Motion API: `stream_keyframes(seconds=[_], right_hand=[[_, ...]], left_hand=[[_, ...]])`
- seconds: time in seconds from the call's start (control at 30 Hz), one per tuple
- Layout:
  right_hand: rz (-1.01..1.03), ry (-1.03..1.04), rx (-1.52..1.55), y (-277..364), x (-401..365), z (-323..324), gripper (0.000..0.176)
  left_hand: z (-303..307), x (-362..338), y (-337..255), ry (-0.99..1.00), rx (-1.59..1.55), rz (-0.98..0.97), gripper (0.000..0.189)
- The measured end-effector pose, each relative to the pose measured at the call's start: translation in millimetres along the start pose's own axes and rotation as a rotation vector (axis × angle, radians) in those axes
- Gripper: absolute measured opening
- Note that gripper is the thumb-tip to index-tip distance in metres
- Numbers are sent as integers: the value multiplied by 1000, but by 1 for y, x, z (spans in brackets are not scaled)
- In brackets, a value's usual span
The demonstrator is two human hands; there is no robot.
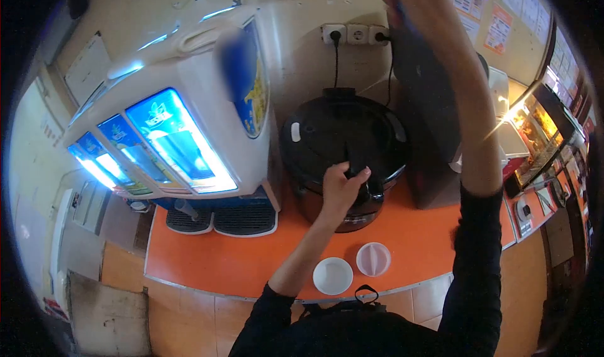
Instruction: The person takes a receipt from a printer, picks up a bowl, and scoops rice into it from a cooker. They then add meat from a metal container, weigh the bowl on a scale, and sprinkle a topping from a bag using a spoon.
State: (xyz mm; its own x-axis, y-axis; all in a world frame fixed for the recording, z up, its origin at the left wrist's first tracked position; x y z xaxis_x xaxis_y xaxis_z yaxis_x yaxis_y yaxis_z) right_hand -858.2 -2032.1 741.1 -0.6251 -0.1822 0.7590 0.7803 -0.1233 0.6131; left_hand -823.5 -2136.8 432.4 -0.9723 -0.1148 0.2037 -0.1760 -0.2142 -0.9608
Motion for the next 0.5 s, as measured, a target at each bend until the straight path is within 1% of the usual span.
stream_keyframes(seconds=[0.03,0.07,0.1,0.13,0.17,0.2,0.23,0.3,0.37,0.43,0.5], right_hand=[[-36,23,-189,-28,-12,32,34],[-76,50,-374,-61,-27,61,34],[-19,8,-427,-68,-51,77,33],[37,-29,-480,-67,-81,90,32],[-99,-61,-575,-71,-103,109,30],[-228,-95,-673,-71,-122,124,27],[-218,-112,-732,-57,-142,129,30],[-206,-131,-792,-38,-166,132,33],[-438,155,-774,-41,-177,114,41],[-317,323,-821,-72,-174,79,51],[-341,549,-952,-118,-169,35,63]], left_hand=[[6,6,-9,-15,197,46,22],[11,12,-29,-31,118,-22,23],[18,18,-53,-50,40,-90,24],[29,31,-72,-32,141,-24,42],[38,56,-76,-116,187,-15,64],[48,57,-117,-78,182,7,80],[50,107,-98,128,87,77,78],[51,132,-144,365,55,-69,75],[49,159,-176,443,137,-164,67],[52,189,-191,451,197,-146,63],[53,219,-195,455,256,-129,60]])
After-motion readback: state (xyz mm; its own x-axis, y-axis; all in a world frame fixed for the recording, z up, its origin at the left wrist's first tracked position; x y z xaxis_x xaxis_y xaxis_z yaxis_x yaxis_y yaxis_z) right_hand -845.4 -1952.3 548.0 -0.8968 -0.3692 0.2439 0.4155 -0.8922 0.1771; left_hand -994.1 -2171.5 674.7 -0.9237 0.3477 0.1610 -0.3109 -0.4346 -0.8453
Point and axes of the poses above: each hand's wrist, its own x-axis towards the middle knuckle, its own z-axis out of the back of the hand, y = z × x, the point moved 4 cm from there along x, towards the middle knuckle, and after that the axes turned 7 degrees about x, right-handed, at the moved point
